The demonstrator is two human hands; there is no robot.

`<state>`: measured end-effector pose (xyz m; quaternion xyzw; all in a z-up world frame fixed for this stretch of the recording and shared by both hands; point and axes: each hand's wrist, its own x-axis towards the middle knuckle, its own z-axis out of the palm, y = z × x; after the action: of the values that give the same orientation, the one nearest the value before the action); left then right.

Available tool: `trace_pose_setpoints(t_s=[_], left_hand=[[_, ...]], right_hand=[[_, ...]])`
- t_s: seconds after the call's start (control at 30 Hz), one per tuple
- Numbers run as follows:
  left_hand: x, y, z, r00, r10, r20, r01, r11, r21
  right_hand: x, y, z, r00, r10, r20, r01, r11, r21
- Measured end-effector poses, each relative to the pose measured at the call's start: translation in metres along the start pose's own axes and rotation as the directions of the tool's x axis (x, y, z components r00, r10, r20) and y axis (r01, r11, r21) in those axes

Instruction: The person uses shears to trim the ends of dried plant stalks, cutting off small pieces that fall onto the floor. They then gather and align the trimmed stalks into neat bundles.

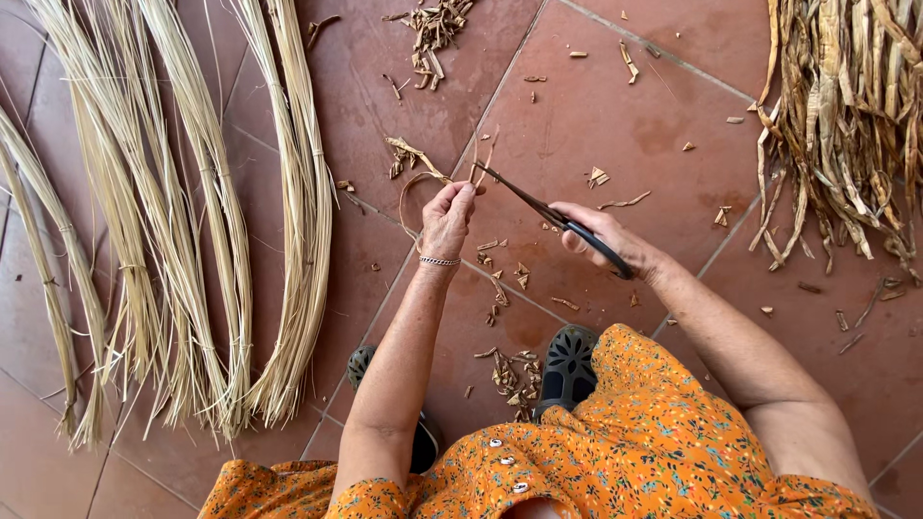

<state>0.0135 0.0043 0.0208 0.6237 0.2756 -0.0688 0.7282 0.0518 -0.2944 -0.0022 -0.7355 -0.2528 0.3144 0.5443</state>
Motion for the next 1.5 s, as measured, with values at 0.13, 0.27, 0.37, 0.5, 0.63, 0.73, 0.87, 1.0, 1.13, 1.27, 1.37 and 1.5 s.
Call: trace_pose_setpoints(t_s=[0.13, 0.27, 0.37, 0.5, 0.63, 0.73, 0.87, 1.0, 1.13, 1.27, 1.37, 1.5], left_hand=[[-0.001, -0.009, 0.001, 0.993, 0.097, 0.074, -0.105, 0.987, 0.117], [0.001, -0.019, 0.002, 0.992, 0.086, 0.094, -0.094, 0.992, 0.088], [-0.001, -0.019, 0.004, 0.989, 0.112, 0.100, -0.123, 0.986, 0.111], [-0.008, 0.010, 0.006, 1.000, 0.022, 0.006, -0.022, 0.991, 0.133], [-0.019, 0.066, -0.012, 0.971, 0.241, -0.010, -0.241, 0.970, -0.032], [-0.032, 0.114, -0.022, 0.925, 0.379, -0.001, -0.377, 0.920, -0.107], [-0.059, 0.154, -0.008, 0.889, 0.447, 0.097, -0.409, 0.872, -0.269], [-0.094, 0.165, 0.022, 0.900, 0.396, 0.181, -0.306, 0.871, -0.383], [-0.114, 0.162, 0.045, 0.926, 0.322, 0.198, -0.158, 0.804, -0.573], [-0.108, 0.165, 0.008, 0.864, 0.495, 0.092, -0.412, 0.799, -0.438], [-0.070, 0.175, -0.043, 0.921, 0.389, -0.008, -0.323, 0.753, -0.573], [-0.026, 0.139, -0.098, 0.937, 0.318, -0.147, -0.346, 0.768, -0.539]], right_hand=[[0.004, -0.038, 0.006, 0.992, -0.098, -0.084, 0.087, 0.988, -0.129], [0.006, -0.057, 0.011, 0.989, -0.025, -0.146, -0.017, 0.959, -0.282], [0.003, -0.056, 0.016, 0.973, -0.037, -0.227, -0.041, 0.943, -0.329], [0.000, -0.042, 0.008, 0.940, -0.120, -0.319, -0.055, 0.870, -0.490], [-0.011, -0.025, 0.005, 0.940, -0.038, -0.340, -0.219, 0.696, -0.684], [-0.015, -0.028, 0.007, 0.933, -0.046, -0.357, -0.265, 0.583, -0.768], [-0.014, -0.057, 0.008, 0.917, 0.142, -0.373, -0.391, 0.511, -0.766], [0.001, -0.113, 0.010, 0.873, -0.432, -0.227, 0.167, 0.702, -0.692], [0.022, -0.148, 0.048, 0.786, -0.594, -0.171, 0.517, 0.783, -0.346], [0.009, -0.131, 0.081, 0.943, -0.317, -0.101, 0.332, 0.910, 0.246], [-0.016, -0.105, 0.085, 0.883, -0.397, -0.250, 0.451, 0.866, 0.215], [-0.030, -0.089, 0.094, 0.887, -0.340, -0.312, 0.339, 0.939, -0.059]])
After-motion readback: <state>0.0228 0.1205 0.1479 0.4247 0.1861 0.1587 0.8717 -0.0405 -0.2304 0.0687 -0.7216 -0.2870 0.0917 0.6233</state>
